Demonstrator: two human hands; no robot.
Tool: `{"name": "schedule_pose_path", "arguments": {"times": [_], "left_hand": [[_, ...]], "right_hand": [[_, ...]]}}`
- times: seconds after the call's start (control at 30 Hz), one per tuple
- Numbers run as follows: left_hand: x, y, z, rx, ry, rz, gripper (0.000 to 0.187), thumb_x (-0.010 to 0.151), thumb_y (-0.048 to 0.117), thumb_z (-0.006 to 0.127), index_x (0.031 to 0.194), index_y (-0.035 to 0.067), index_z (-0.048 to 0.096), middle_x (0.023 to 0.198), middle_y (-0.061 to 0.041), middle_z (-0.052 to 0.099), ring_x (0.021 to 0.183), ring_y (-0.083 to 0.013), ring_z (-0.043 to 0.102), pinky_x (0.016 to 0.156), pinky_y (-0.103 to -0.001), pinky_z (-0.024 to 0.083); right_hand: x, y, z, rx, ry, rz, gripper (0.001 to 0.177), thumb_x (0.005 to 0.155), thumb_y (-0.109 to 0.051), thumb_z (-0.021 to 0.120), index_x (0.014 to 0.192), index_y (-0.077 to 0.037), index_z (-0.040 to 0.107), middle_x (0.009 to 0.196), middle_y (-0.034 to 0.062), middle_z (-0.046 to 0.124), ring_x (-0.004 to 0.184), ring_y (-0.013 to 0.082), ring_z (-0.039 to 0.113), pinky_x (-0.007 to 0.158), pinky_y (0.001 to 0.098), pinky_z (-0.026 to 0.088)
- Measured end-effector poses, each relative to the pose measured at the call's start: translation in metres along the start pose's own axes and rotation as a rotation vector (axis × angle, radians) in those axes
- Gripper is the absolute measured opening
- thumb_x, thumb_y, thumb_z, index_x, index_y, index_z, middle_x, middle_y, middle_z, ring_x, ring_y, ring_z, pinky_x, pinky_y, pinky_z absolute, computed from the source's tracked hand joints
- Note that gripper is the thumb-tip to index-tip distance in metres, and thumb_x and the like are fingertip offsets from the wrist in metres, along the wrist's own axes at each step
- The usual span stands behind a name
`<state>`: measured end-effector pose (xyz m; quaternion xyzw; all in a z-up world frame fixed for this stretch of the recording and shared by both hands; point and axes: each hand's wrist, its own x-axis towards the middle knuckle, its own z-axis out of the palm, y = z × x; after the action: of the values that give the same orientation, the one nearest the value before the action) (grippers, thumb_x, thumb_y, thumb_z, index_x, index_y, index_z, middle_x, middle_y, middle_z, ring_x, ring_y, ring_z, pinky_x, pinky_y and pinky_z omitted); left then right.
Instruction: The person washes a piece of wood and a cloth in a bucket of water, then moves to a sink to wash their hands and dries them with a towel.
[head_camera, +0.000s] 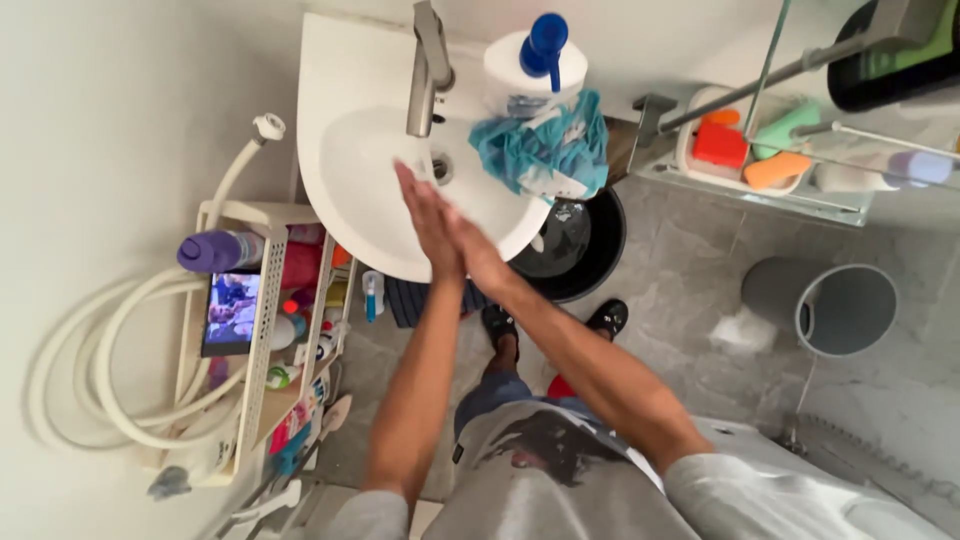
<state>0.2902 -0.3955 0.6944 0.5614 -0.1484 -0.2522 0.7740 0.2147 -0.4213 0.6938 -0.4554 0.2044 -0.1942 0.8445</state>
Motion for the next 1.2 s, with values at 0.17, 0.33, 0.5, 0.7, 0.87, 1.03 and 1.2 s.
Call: {"name": "schedule_pose_path", "arguments": {"times": [0.17, 0.33, 0.5, 0.7, 0.87, 1.03, 1.2], "left_hand": [[-0.019, -0.031, 0.002, -0.068, -0.009, -0.477, 0.071, 0.087, 0.002, 0.071, 0.150, 0.004, 0.037, 0.142, -0.013, 0.057, 0.123, -0.0194, 0.060, 0.099, -0.031, 0.051], [0.029, -0.043, -0.005, 0.598, 0.241, -0.254, 0.041, 0.103, 0.025, 0.070, 0.077, -0.006, 0.063, 0.071, -0.013, 0.065, 0.066, -0.0215, 0.057, 0.066, -0.035, 0.049], [0.029, -0.042, 0.004, -0.003, 0.524, -0.118, 0.053, 0.109, 0.043, 0.054, 0.085, -0.004, 0.058, 0.082, -0.018, 0.063, 0.076, -0.0278, 0.059, 0.080, -0.042, 0.053], [0.009, -0.013, -0.007, -1.281, 0.010, -0.432, 0.073, 0.103, 0.048, 0.047, 0.145, -0.011, 0.039, 0.147, -0.031, 0.050, 0.136, -0.0427, 0.050, 0.121, -0.049, 0.034], [-0.027, -0.006, 0.005, -0.282, 0.014, -0.292, 0.072, 0.107, 0.041, 0.049, 0.159, -0.002, 0.021, 0.151, -0.030, 0.050, 0.143, -0.0395, 0.048, 0.123, -0.045, 0.034], [-0.073, -0.007, 0.011, 0.030, -0.025, -0.153, 0.079, 0.100, 0.028, 0.068, 0.159, -0.001, 0.025, 0.167, -0.016, 0.032, 0.153, -0.0260, 0.033, 0.123, -0.036, 0.029], [-0.059, -0.014, -0.006, -0.314, -0.128, -0.453, 0.075, 0.078, 0.004, 0.079, 0.145, 0.003, 0.045, 0.158, -0.015, 0.039, 0.144, -0.0244, 0.041, 0.114, -0.034, 0.039]], "right_hand": [[0.031, 0.010, -0.022, 0.845, -0.055, -0.186, 0.081, 0.115, -0.057, 0.034, 0.160, 0.009, 0.025, 0.166, 0.0255, 0.036, 0.160, 0.0320, 0.028, 0.133, 0.0389, 0.022], [0.007, 0.029, 0.017, -0.102, 0.371, -0.164, 0.067, 0.112, -0.047, 0.045, 0.160, -0.002, 0.033, 0.161, 0.0252, 0.042, 0.149, 0.0344, 0.038, 0.124, 0.0410, 0.027], [-0.009, 0.004, 0.037, 0.083, 0.393, 0.102, 0.062, 0.100, -0.026, 0.064, 0.155, -0.008, 0.041, 0.148, 0.0198, 0.052, 0.125, 0.0235, 0.057, 0.105, 0.0366, 0.046], [0.017, 0.015, 0.002, 0.345, 0.301, 0.356, 0.053, 0.087, -0.001, 0.077, 0.134, 0.012, 0.056, 0.120, 0.0187, 0.069, 0.103, 0.0280, 0.073, 0.087, 0.0364, 0.063], [0.046, 0.058, -0.033, -0.330, 0.519, 0.072, 0.025, 0.097, -0.006, 0.067, 0.113, 0.014, 0.071, 0.100, 0.0097, 0.078, 0.093, 0.0227, 0.072, 0.076, 0.0336, 0.058], [0.054, 0.052, -0.036, 0.393, 0.670, -0.202, 0.047, 0.097, -0.023, 0.062, 0.131, 0.009, 0.054, 0.115, 0.0183, 0.067, 0.105, 0.0262, 0.067, 0.094, 0.0364, 0.056], [0.036, 0.037, -0.035, 1.044, 0.272, -0.084, 0.060, 0.106, -0.040, 0.052, 0.144, 0.007, 0.048, 0.141, 0.0139, 0.058, 0.131, 0.0222, 0.054, 0.114, 0.0331, 0.045]]}}
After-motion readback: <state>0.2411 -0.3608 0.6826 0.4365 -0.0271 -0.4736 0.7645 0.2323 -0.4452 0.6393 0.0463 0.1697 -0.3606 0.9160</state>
